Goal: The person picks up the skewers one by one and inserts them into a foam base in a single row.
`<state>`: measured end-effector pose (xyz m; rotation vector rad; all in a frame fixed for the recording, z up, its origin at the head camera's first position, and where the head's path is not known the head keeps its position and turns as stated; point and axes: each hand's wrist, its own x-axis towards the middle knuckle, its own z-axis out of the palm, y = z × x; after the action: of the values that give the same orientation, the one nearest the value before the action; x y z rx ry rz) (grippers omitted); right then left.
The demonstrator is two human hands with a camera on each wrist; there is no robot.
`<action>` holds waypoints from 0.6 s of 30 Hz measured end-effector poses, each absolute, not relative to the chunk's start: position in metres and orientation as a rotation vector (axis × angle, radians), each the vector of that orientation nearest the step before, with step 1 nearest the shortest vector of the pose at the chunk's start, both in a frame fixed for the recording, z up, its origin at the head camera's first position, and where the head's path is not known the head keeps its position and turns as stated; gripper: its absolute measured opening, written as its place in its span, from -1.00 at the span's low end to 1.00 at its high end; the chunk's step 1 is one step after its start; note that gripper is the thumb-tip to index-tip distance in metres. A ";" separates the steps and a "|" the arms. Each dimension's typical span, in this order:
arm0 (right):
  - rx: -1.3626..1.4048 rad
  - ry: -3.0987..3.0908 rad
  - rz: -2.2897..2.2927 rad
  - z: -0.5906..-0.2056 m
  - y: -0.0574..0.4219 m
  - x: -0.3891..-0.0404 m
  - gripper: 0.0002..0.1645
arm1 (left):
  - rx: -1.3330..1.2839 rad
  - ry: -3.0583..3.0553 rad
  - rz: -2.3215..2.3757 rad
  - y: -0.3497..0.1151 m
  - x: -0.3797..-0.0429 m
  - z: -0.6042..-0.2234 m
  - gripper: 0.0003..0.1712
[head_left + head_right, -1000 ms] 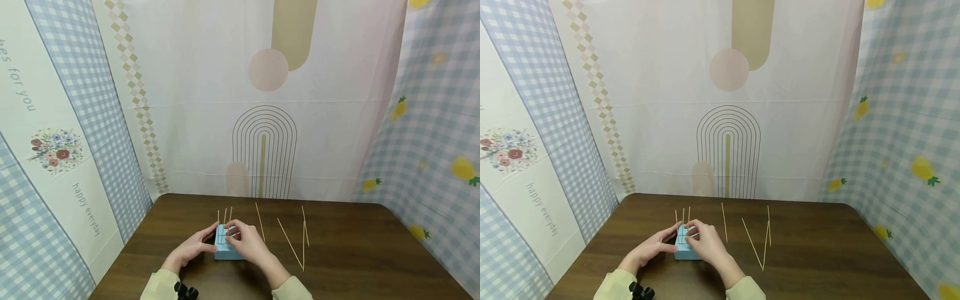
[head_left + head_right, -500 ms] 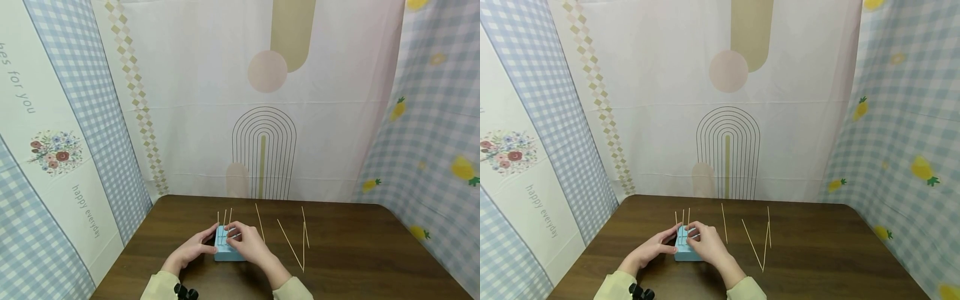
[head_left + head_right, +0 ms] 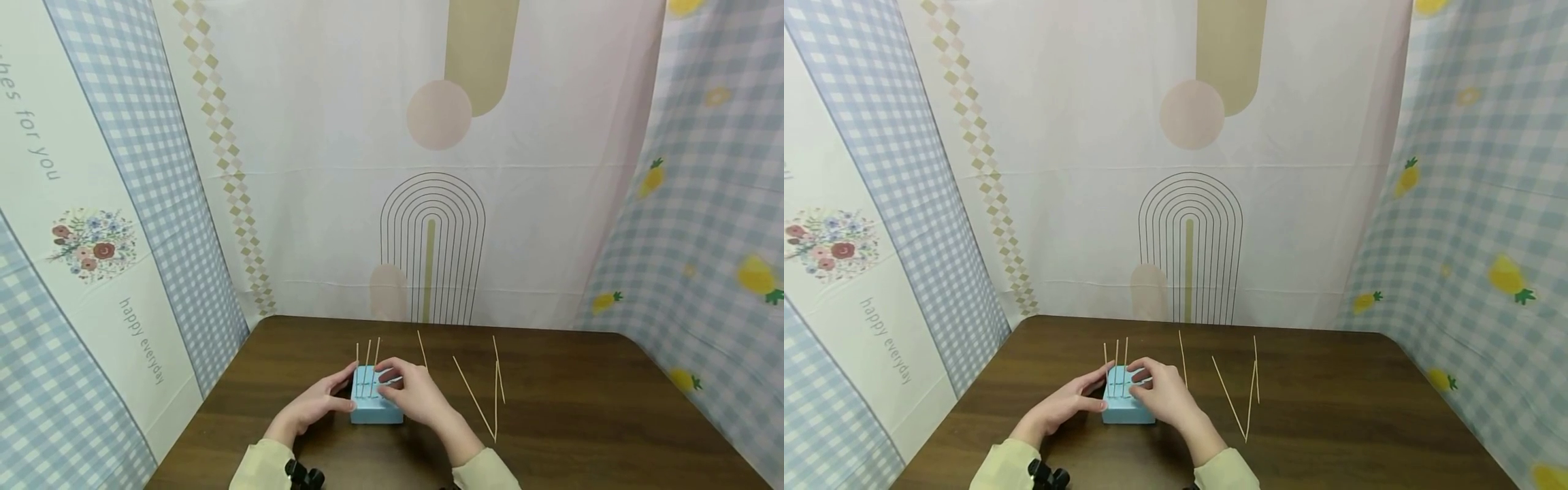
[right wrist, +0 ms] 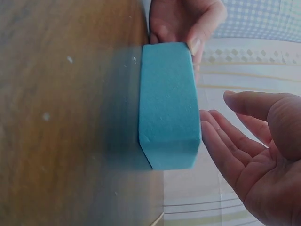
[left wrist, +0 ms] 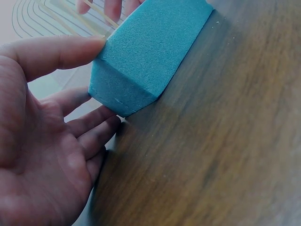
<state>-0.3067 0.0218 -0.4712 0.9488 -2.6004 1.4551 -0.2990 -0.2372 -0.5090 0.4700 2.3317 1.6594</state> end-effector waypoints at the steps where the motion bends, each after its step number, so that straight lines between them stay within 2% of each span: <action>1: 0.941 -2.610 1.452 -0.470 0.024 -0.307 -0.69 | 0.468 2.334 1.656 -0.237 -0.299 -0.509 0.07; 18: 0.893 -2.654 1.436 -0.466 0.041 -0.315 -0.67 | 0.468 2.329 1.662 -0.237 -0.300 -0.509 0.07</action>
<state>-0.3154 0.0410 -0.4664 0.8934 -2.6538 1.4364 -0.3004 -0.2366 -0.5091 0.4681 2.3289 1.6625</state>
